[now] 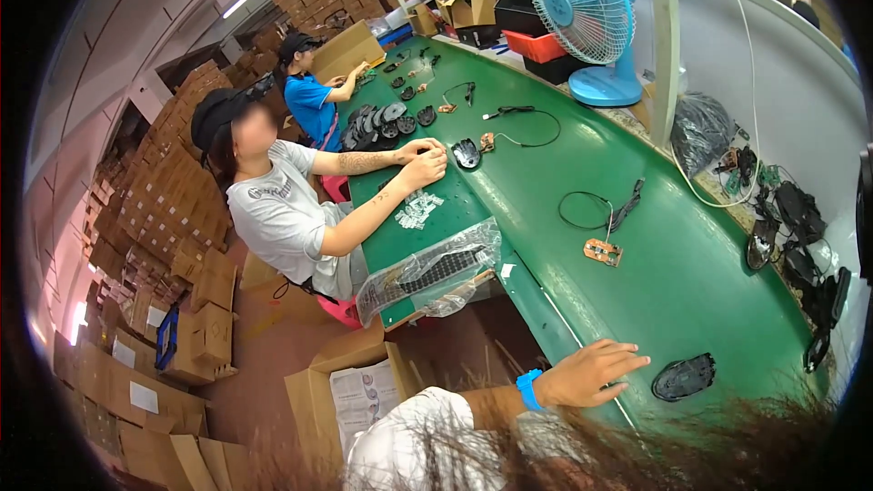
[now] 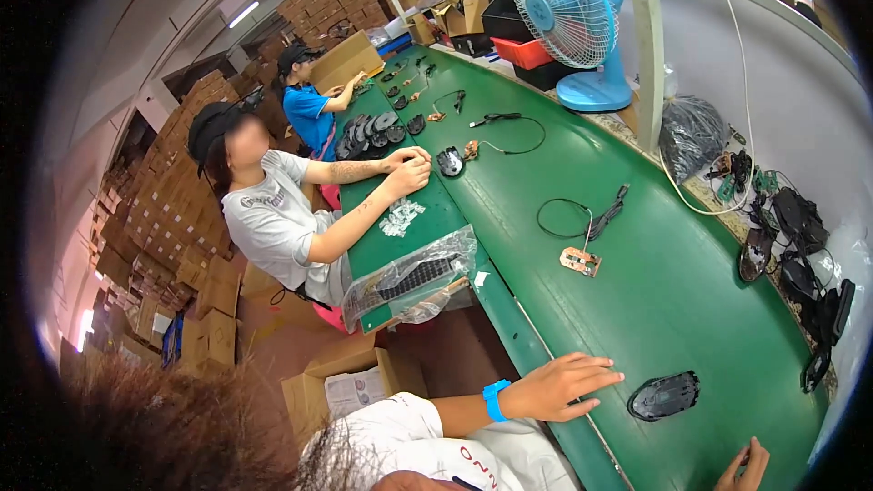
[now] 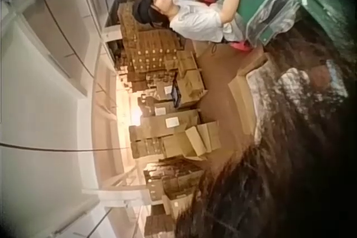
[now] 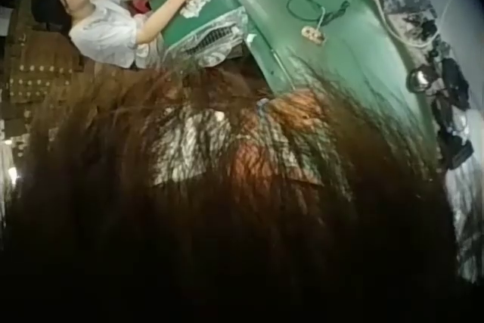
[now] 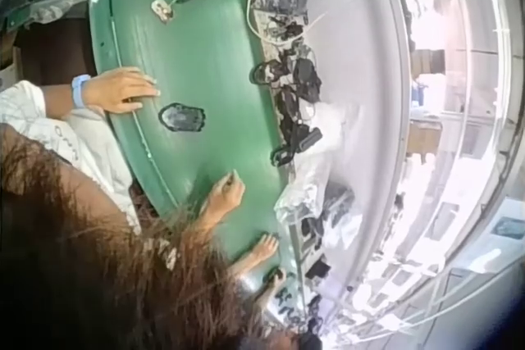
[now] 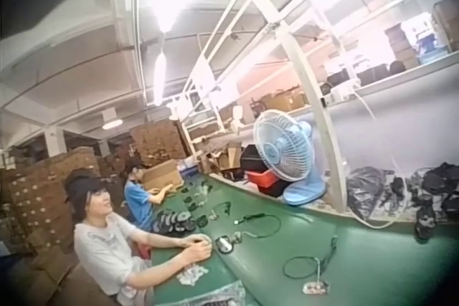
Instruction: Assembling internal components and shells of computer mice on a production line.
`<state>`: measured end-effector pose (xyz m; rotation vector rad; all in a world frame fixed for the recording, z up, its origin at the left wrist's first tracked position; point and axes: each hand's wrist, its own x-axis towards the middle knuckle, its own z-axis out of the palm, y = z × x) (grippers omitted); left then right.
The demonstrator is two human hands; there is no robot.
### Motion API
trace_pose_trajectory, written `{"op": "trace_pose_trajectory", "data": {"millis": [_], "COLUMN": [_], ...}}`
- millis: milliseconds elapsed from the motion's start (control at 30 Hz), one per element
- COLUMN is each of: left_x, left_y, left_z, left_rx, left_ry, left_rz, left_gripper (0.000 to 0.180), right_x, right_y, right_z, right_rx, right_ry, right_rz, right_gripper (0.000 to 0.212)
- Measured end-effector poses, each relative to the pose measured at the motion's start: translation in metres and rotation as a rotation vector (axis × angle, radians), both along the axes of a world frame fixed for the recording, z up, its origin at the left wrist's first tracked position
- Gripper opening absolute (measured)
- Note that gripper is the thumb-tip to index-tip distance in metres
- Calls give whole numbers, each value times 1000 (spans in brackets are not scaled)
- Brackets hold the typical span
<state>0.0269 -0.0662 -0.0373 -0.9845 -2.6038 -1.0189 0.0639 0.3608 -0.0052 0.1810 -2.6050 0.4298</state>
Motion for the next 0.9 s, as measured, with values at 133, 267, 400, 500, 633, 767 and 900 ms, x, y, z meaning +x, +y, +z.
{"op": "trace_pose_trajectory", "data": {"millis": [133,267,400,500,633,767,900], "left_x": [-1,-2,-1,-2,-1,-3,-1], "left_y": [1,1,0,1,0,-1,1], "left_z": [0,1,-1,-1,-2,-1,0], "left_rx": [-5,-9,-2,0,3,17,14], "left_ry": [-1,-5,-9,-7,-11,-22,-23], "left_rz": [2,-1,-11,-13,-19,-42,-49], "left_gripper": [57,56,55,54,51,47,45], "right_x": [-16,-17,-1,-2,-8,-25,-32], "right_y": [21,24,10,11,17,39,31], "right_z": [-27,-38,-15,-16,-24,-59,-49], "right_rx": [39,76,124,118,98,-144,-49], "right_ry": [189,258,-173,-168,-143,285,495], "right_rz": [129,284,-20,-33,38,421,523], "right_gripper": [15,14,14,15,15,16,15]}}
